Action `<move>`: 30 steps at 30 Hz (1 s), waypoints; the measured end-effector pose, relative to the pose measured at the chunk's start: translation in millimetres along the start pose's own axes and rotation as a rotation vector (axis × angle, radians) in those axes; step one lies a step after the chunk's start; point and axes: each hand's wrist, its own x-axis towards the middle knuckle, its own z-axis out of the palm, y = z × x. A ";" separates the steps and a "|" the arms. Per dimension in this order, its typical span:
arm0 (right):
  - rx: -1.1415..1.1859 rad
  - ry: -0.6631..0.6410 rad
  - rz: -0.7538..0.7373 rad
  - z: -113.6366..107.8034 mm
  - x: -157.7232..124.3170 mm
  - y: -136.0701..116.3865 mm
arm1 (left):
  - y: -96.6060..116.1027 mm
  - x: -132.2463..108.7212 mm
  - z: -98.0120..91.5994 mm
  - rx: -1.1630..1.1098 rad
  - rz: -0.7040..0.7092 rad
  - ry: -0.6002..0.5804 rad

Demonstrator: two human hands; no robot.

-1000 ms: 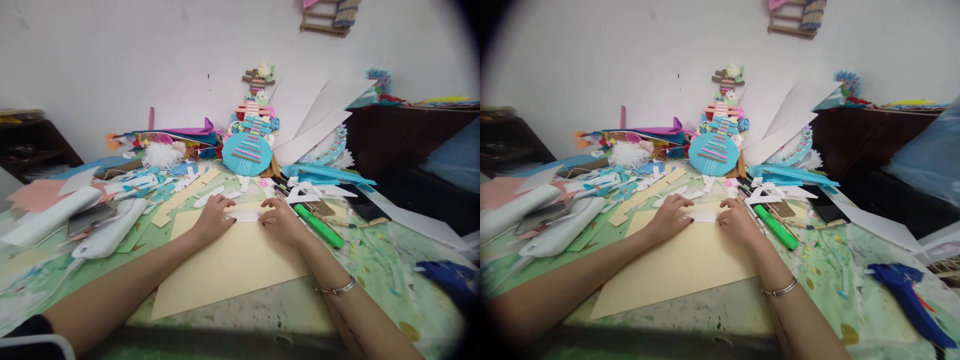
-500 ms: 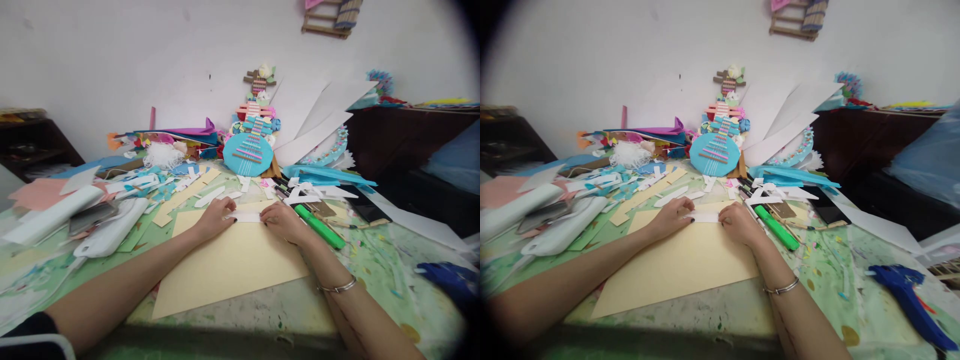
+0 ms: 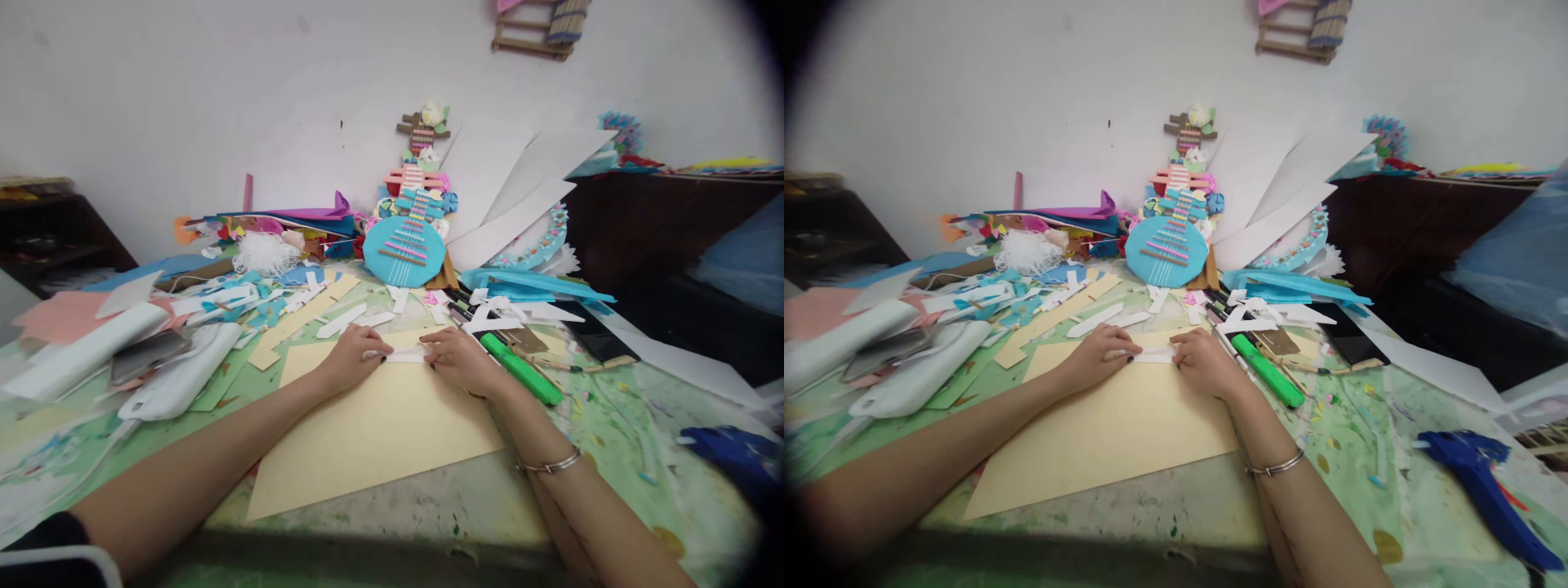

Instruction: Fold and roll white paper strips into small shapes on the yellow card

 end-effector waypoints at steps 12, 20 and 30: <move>-0.070 0.002 -0.114 -0.1 0.1 1.6 | -2.4 -0.4 1.0 -0.014 0.033 0.006; 0.071 0.096 0.172 10.4 6.4 9.1 | -3.6 -1.0 2.1 -0.019 0.027 0.007; -0.008 0.103 0.019 14.8 15.9 9.3 | -2.2 -0.5 1.8 -0.029 0.011 -0.004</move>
